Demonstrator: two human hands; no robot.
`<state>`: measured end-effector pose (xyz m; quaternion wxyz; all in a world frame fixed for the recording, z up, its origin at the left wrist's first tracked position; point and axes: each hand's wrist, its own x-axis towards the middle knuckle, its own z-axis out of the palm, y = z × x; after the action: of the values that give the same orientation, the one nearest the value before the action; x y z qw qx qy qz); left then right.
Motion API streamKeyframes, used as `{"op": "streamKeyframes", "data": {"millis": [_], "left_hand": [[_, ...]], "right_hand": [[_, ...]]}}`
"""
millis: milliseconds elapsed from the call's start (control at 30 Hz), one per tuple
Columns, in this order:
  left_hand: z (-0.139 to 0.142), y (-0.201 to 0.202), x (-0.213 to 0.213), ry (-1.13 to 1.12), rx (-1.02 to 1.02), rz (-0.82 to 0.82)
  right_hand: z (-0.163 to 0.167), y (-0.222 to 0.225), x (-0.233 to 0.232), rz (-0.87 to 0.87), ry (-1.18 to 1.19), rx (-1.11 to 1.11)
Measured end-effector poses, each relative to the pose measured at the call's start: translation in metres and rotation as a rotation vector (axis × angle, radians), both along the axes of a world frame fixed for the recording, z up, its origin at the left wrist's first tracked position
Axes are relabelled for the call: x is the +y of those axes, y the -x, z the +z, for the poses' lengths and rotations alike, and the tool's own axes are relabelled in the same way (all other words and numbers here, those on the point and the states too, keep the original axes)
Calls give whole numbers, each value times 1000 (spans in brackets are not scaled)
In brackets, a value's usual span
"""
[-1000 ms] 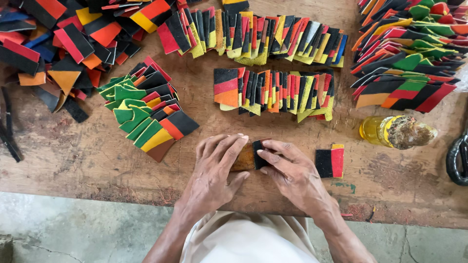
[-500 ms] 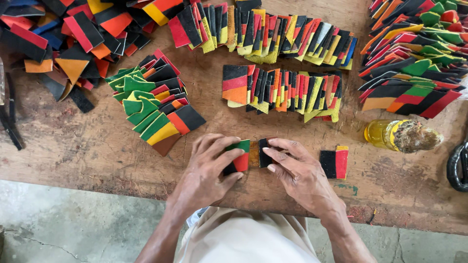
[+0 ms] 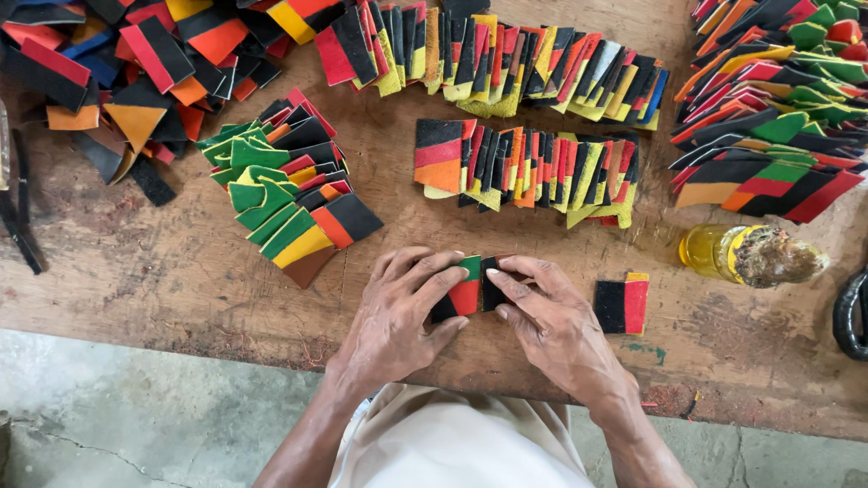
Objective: The person picks up small multicolored foam pieces one at a time, aligns matching pieces together, and presses the pairs before stacking them into rows on the work table, building up groups of assembled pieces.
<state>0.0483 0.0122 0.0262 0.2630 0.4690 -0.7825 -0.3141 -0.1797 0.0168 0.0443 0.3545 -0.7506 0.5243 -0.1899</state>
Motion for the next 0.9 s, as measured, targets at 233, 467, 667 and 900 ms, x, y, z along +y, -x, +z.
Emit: {"op": "streamKeyframes", "data": {"millis": [233,467,667,900], "left_hand": [[0,2,1,-22,-6,16],[-1,3,3,-9,-6,23],[-3,3,3,0,-14,18],[1,0,3,-94,27,9]], "right_hand": [[1,0,-1,5,10,3],[-1,0,-1,12,31,-9],[-1,0,1,-9,15,-25],[-2,-1,2,-5,66,5]]}}
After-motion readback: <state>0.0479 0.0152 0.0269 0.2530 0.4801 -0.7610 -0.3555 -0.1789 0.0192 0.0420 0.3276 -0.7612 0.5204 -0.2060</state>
